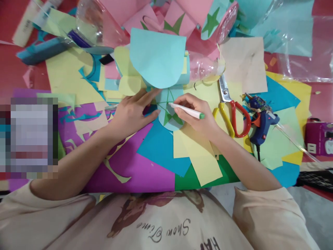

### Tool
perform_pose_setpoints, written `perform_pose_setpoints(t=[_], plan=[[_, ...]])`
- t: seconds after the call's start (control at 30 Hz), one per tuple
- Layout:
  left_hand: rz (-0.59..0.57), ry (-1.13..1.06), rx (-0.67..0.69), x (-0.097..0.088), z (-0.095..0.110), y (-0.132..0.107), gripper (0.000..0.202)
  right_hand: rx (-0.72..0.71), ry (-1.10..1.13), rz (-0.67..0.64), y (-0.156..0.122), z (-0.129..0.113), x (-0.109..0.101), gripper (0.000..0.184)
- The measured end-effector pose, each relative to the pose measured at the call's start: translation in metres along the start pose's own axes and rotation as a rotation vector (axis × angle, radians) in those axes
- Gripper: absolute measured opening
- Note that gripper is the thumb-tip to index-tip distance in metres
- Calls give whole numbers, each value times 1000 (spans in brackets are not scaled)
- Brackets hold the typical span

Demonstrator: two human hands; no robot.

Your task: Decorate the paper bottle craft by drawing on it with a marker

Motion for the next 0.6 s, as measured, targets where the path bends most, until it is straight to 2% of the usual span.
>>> perform_pose_setpoints(t=[0.6], plan=[[21, 51, 1, 2, 0, -1, 55, -4, -88, -19, 0, -2, 1, 19]])
Point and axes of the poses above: each hand's wrist, its own y-axis towards the middle knuckle, its own x-axis out of the palm, z = x × y, the point moved 3 cm from there along y, towards the middle knuckle, and after that the axes turned 4 degrees about y, right-handed, at the moved point
